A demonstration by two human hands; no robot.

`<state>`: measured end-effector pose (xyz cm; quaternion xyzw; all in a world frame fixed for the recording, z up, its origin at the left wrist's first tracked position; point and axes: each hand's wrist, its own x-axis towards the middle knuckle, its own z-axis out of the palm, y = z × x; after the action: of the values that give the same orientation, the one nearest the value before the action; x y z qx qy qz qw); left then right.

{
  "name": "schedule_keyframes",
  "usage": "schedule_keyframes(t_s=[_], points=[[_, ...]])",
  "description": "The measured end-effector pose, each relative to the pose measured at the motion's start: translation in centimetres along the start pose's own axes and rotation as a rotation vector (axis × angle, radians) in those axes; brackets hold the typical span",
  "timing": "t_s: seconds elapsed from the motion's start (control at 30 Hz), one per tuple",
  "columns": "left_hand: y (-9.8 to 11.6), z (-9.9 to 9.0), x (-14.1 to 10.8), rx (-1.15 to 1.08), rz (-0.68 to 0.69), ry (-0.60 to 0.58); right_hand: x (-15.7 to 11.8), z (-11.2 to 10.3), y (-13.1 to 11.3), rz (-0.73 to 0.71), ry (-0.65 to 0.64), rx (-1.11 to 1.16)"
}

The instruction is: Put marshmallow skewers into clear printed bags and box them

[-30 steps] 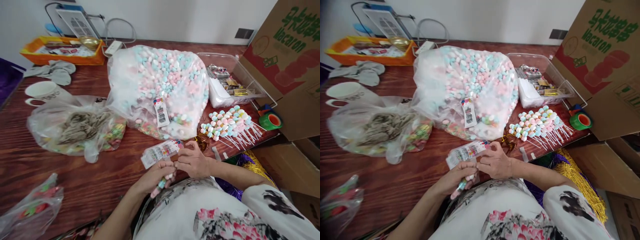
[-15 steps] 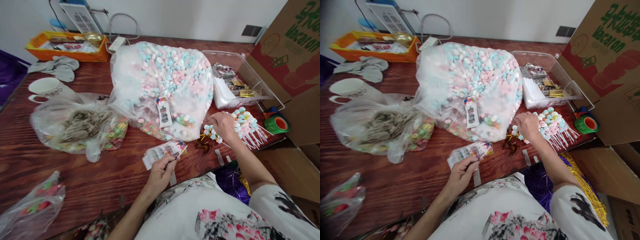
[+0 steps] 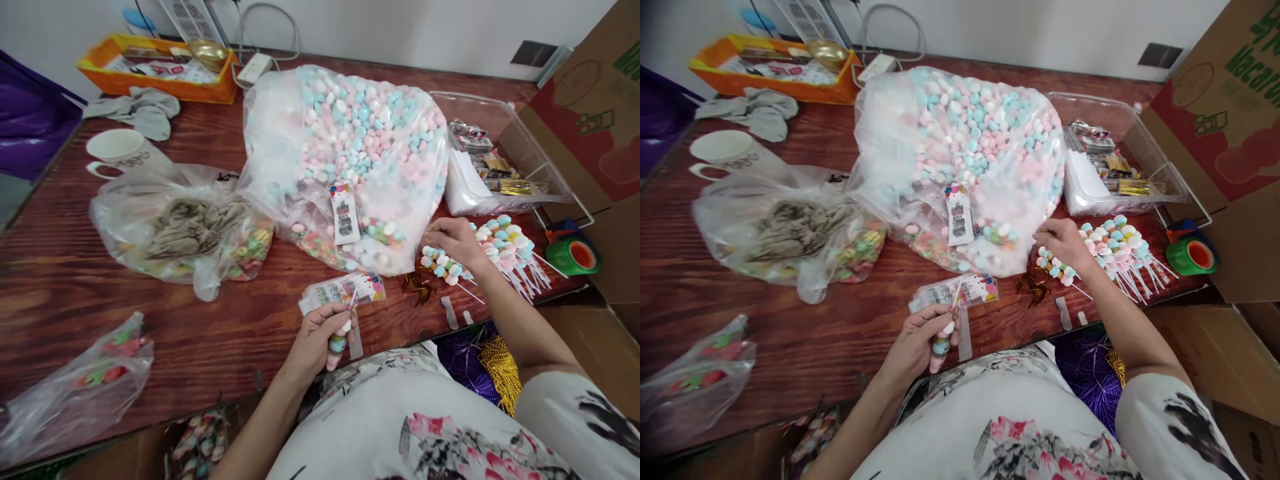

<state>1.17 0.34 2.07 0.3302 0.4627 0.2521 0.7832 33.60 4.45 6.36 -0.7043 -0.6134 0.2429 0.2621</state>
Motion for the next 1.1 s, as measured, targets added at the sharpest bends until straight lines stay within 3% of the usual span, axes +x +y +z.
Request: schedule_keyframes(t_s=[0.1, 0.23, 0.37, 0.47, 0.57, 0.63, 0.73, 0.97, 1.1], points=[[1.5, 1.5, -0.1, -0.075, 0.015, -0.118, -3.6, 2.0, -2.4, -0.036, -0.063, 0.719], [2.6, 3.1, 0.1, -0.12, 0.089, -0.236, -6.7, 7.5, -5.5, 0.003, -0.247, 1.094], [1.7, 2.2, -0.3, -0.155, 0.092, -0.139, -7.8, 10.7, -6.6, -0.019, -0.174, 1.048], [0.6, 0.9, -1.0, -0.113, 0.056, -0.072, -8.1, 10.6, -6.4, -0.187, -0.169, 0.783], [0.0, 0.5, -1.5, -0.099, 0.05, -0.052, -8.4, 10.0, -6.2, -0.439, -0.268, 0.55], [-0.1, 0.7, -1.5, -0.109, 0.056, -0.052, -8.6, 9.8, -6.3, -0.503, -0.313, 0.488], [-0.2, 1.4, -1.5, -0.124, 0.065, -0.06, -9.0, 10.1, -6.4, -0.433, -0.335, 0.508], [-1.1, 1.9, -1.6, 0.031, 0.161, 0.043, -10.6, 11.7, -5.8, 0.003, -0.428, 0.948], [-1.8, 2.1, -1.6, 0.135, 0.228, 0.093, -10.9, 12.7, -4.9, 0.081, -0.424, 1.047]])
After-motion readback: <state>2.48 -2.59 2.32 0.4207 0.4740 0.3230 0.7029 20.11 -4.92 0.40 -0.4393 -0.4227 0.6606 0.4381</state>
